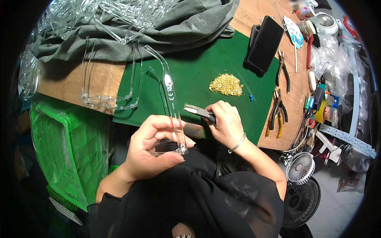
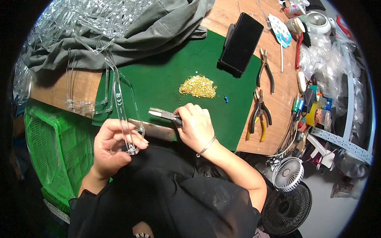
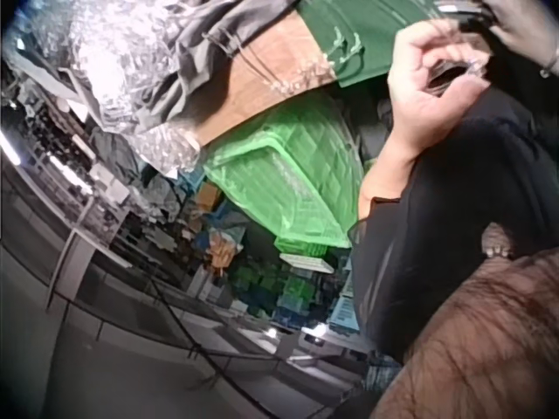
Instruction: The person uses pliers to attach small metal components to the temples of clear eyeglass frames. They repeatedly grip, bend, and secure parts on both sides of the frame while working at a cluttered table.
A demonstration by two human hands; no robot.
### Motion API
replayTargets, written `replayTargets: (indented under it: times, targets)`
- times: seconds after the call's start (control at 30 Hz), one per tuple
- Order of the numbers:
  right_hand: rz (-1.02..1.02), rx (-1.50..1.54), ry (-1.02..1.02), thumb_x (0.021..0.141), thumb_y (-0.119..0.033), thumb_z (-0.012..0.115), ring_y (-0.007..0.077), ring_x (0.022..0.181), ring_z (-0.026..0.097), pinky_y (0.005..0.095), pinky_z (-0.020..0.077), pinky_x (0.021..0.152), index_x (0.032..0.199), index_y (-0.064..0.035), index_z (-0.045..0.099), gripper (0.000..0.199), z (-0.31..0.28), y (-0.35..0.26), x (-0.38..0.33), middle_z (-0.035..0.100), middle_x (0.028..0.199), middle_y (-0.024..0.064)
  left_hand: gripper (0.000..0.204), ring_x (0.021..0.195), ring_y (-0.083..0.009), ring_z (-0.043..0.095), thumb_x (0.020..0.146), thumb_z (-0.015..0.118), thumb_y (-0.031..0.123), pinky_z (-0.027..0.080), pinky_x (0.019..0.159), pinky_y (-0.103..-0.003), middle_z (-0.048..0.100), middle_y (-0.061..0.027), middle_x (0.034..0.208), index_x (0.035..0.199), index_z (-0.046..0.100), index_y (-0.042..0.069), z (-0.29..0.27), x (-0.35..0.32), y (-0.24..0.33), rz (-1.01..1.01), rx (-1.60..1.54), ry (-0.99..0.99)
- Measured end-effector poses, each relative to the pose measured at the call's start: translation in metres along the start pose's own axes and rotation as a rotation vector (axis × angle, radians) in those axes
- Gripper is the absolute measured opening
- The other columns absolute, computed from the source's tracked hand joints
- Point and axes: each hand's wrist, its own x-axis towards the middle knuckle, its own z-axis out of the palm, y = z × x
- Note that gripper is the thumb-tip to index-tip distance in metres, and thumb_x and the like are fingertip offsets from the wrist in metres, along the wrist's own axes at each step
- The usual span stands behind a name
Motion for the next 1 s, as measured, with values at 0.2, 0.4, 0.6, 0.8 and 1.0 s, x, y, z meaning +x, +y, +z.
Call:
replayTargets:
  times: [0.2,0.4,0.6,0.8,1.0]
  targets:
    - [0.032,-0.046,-0.030,0.072,-0.009,0.065,0.0254,0.075,0.053,0.0342,0.0380,0.065,0.083,-0.0071,0.057,0.014,0.001,-0.003,0.005,0.053,0.078,0.0067,0.057,0.102,-0.0183,0.059,0.074,0.070,-0.001,0.042,0.091,-0.030,0.063,-0.0136,0.104,0.122,0.041,-0.005,-0.003,0.001,-0.006,0.174,0.165,-0.171]
    - [0.224,0.490,-0.023,0.077,0.001,0.057,0.0229,0.065,0.056,0.0294,0.0450,0.062,0.086,-0.0007,0.054,0.010,-0.039,-0.006,0.000,0.055,0.074,0.0111,0.052,0.092,-0.0150,0.062,0.074,0.073,0.005,0.046,0.083,-0.027,0.067,-0.0121,0.096,0.118,0.048,-0.006,0.014,0.006,0.003,0.210,0.294,-0.173]
    - [-0.416,0.563,0.284,0.067,0.002,0.066,0.0211,0.065,0.058,0.0315,0.0438,0.060,0.077,-0.0028,0.059,0.013,-0.070,-0.053,-0.004,0.060,0.072,0.0057,0.051,0.089,-0.0186,0.065,0.072,0.073,0.004,0.047,0.084,-0.031,0.067,-0.0127,0.092,0.116,0.050,-0.006,0.020,0.007,0.005,0.251,0.426,-0.182]
    - [-0.543,0.585,0.354,0.065,-0.005,0.073,0.0198,0.064,0.057,0.0331,0.0449,0.062,0.077,-0.0039,0.063,0.015,-0.059,-0.045,-0.005,0.060,0.073,0.0049,0.053,0.088,-0.0189,0.066,0.070,0.076,0.007,0.047,0.084,-0.030,0.068,-0.0126,0.091,0.115,0.052,-0.006,0.026,0.004,0.006,0.231,0.490,-0.161]
    - [-0.551,0.691,0.314,0.070,-0.006,0.073,0.0207,0.065,0.057,0.0332,0.0457,0.063,0.079,-0.0035,0.063,0.014,-0.057,-0.043,-0.006,0.061,0.074,0.0056,0.053,0.083,-0.0196,0.066,0.069,0.077,0.011,0.048,0.078,-0.028,0.068,-0.0113,0.088,0.114,0.053,-0.005,0.026,0.005,0.007,0.300,0.532,-0.171]
